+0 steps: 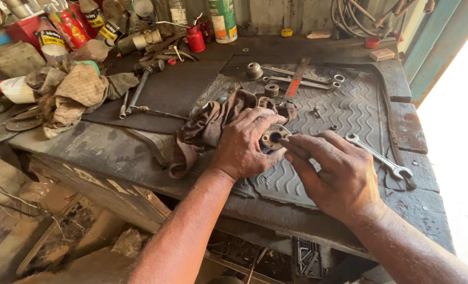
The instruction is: The person disassembles a small cylindrical mechanical part on a workbench, using a rag and a thin metal rod to clean and manipulate internal components. The person removes small parts, wipes the assembly, and reinserts components while working on a rubber mat.
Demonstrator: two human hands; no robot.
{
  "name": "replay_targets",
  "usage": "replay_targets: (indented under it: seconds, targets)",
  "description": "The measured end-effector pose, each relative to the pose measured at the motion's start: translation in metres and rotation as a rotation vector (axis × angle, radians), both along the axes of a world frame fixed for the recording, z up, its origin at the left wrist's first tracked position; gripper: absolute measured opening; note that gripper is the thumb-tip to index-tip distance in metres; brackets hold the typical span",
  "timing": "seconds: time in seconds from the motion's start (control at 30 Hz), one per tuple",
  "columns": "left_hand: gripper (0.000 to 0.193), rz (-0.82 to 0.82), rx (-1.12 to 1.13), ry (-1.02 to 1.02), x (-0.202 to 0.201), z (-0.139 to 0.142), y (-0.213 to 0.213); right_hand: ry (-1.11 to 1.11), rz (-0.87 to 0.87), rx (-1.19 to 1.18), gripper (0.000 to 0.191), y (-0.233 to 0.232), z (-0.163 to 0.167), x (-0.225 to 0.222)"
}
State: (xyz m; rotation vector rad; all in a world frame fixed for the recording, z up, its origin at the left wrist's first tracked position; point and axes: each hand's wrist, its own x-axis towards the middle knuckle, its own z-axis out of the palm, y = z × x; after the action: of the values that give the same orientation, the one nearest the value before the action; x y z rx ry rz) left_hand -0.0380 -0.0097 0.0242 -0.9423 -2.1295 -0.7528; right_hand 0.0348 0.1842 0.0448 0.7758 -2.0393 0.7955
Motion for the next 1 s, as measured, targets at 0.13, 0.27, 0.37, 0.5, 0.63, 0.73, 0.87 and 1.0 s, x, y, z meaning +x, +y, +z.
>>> replay_targets:
  seconds: [0.13, 0.27, 0.37, 0.5, 0.63, 0.73, 0.87, 1.0]
  targets:
    - [0.056, -0.006, 0.005, -0.004, -0.0017, -0.001, 0.0, 0.0, -0.035, 0.022, 0.024, 0.0001, -0.0022, -0.0013]
    - [0.056, -0.004, 0.003, -0.013, -0.0022, -0.0023, -0.0006, 0.006, -0.069, 0.061, 0.022, -0.0013, -0.0045, -0.002]
    - [0.057, -0.002, -0.001, -0.006, -0.0025, -0.0023, -0.0005, 0.001, -0.075, 0.057, 0.021, -0.0017, -0.0054, -0.0021]
    - [0.057, -0.007, -0.002, 0.011, -0.0036, -0.0023, 0.0004, 0.028, -0.063, 0.068, 0.021, -0.0011, -0.0058, -0.0021]
    - [0.06, 0.0, -0.003, 0.014, -0.0037, -0.0036, 0.0004, 0.014, -0.073, 0.098, 0.02, -0.0021, -0.0064, -0.0026]
    - [0.06, 0.005, -0.02, 0.023, -0.0025, -0.0041, 0.0002, 0.027, -0.052, 0.117, 0.021, -0.0025, -0.0062, -0.0019]
    - [0.062, -0.009, -0.022, 0.034, -0.0026, -0.0028, 0.0023, 0.018, -0.075, 0.118, 0.021, -0.0014, -0.0047, -0.0008]
    - [0.06, -0.022, -0.01, 0.053, -0.0035, -0.0028, 0.0014, 0.034, -0.041, 0.077, 0.021, -0.0015, -0.0043, -0.0012]
